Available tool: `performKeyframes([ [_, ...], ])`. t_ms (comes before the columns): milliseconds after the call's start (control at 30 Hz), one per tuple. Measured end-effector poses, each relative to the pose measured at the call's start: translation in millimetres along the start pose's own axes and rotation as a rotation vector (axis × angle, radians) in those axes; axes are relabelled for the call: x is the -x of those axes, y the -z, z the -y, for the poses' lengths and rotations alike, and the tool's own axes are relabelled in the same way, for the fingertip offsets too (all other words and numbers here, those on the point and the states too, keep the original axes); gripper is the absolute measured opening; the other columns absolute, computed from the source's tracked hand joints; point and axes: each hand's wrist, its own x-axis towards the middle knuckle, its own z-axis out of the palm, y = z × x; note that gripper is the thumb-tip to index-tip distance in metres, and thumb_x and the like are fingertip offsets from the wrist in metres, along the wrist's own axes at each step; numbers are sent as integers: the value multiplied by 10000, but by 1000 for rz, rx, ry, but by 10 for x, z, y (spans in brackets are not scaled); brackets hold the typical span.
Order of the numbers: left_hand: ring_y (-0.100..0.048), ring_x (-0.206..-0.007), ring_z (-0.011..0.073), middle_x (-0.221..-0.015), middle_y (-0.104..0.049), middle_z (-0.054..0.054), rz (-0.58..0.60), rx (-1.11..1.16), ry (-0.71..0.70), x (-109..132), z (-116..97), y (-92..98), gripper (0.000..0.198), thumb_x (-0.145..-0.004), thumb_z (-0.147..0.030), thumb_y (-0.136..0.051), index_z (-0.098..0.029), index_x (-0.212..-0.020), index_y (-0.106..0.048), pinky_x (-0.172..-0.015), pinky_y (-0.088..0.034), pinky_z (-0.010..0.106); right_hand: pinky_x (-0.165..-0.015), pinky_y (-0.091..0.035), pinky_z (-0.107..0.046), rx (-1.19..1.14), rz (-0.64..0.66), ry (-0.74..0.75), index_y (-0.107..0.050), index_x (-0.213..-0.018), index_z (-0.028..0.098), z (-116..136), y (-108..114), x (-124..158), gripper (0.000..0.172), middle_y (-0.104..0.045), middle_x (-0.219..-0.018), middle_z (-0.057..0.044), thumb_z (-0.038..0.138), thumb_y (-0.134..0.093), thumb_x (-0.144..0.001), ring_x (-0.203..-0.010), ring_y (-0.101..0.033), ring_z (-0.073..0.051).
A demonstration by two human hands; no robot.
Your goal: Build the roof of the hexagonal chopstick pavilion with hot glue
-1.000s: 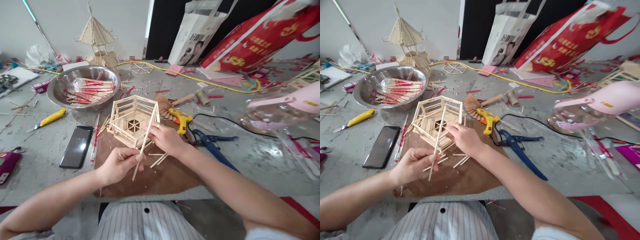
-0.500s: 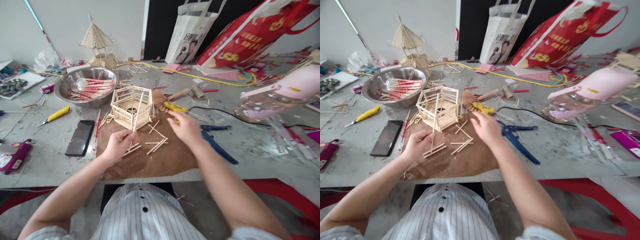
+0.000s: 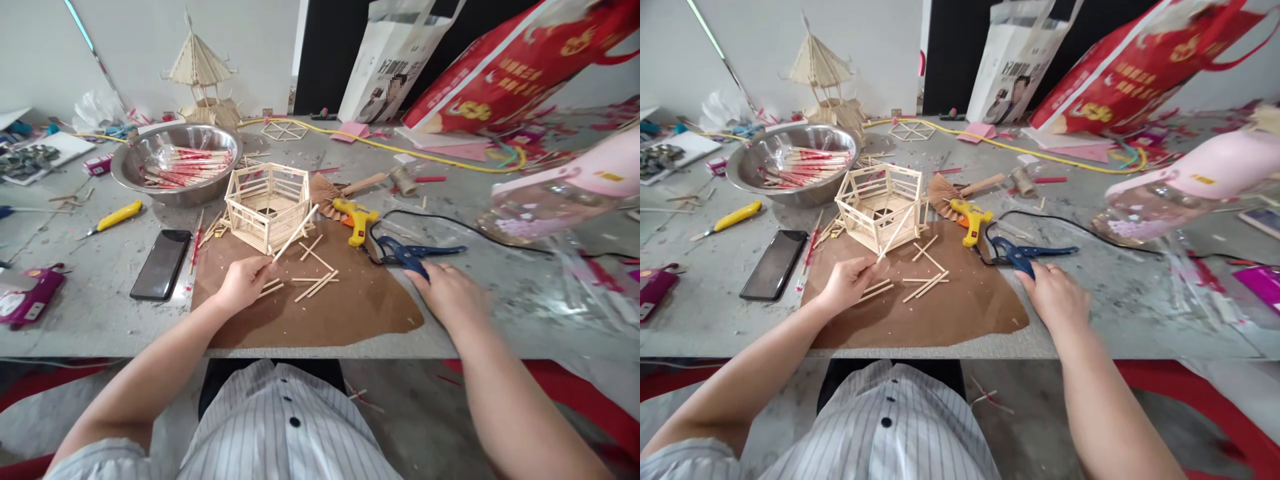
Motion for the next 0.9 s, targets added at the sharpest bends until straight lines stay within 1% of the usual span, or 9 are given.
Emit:
performKeyframes([
  [167,-525,-579,92,-630,-591,33,-29,45,-71,13,15,-8,262,-860,-255,-407,-105,-826,-619,-573,-400,180,-560,-328,-384,-260,-180,-162,-541,-997,147,8,343,123,444,-558,-860,-189,483,-289,-853,-803,-542,-342],
  [267,-586,-692,115,-835,-656,84,-34,139,-77,25,-19,-7,255,-863,-264,-407,-121,-888,-616,-637,-440,201,-491,-316,-340,-925,-352,-237,-509,-788,230,148,679,278,320,-457,-601,-40,544,-461,-755,-567,-487,-222],
  [300,-599,-741,124,-924,-655,100,-31,176,-76,33,-35,-9,253,-862,-270,-411,-125,-893,-616,-656,-448,207,-449,-315,-318,-1043,-342,-213,-486,-781,244,228,768,330,369,-448,-595,-13,598,-385,-771,-475,-447,-171],
  [333,-607,-792,136,-990,-645,112,-28,212,-73,44,-50,-12,254,-860,-278,-415,-125,-889,-617,-670,-454,211,-401,-292,-293,-1143,-323,-194,-475,-761,242,321,836,378,417,-457,-617,-5,638,-342,-769,-414,-405,-130],
  [433,-612,-825,158,-925,-658,111,-33,307,-27,79,-85,-28,280,-851,-314,-429,-117,-858,-628,-652,-463,210,-356,-232,-234,-1687,93,-135,-531,-778,220,634,906,478,458,-432,-599,38,666,-497,-682,-342,-350,-55],
  [533,-587,-615,119,-748,-650,64,1,455,112,98,-103,-40,337,-834,-379,-448,-111,-927,-631,-559,-463,204,-325,-219,-199,-1925,459,-56,-524,-785,216,908,860,506,477,-410,-541,72,669,-552,-636,-304,-319,-35],
  [600,-540,-520,91,-726,-636,45,31,572,211,94,-110,-39,376,-805,-423,-482,-109,-948,-632,-515,-458,206,-303,-207,-182,-2021,584,-14,-506,-779,216,1039,825,493,486,-396,-501,87,674,-559,-624,-284,-283,-29],
  [767,-499,-467,79,-559,-558,-2,60,663,298,81,-131,-48,353,-788,-435,-507,-112,-828,-645,-469,-416,185,-299,-230,-164,-2115,507,-14,-495,-773,217,1296,737,400,343,-404,-433,108,446,-699,-621,-284,-303,-34],
  [900,-490,-476,73,-566,-543,-16,-46,582,247,128,-134,-126,309,-816,-405,-477,-130,-777,-612,-478,-406,179,-502,-462,-218,-2150,365,-160,-565,-766,198,1558,620,361,228,-595,-621,44,251,-716,-604,-568,-564,-101],
])
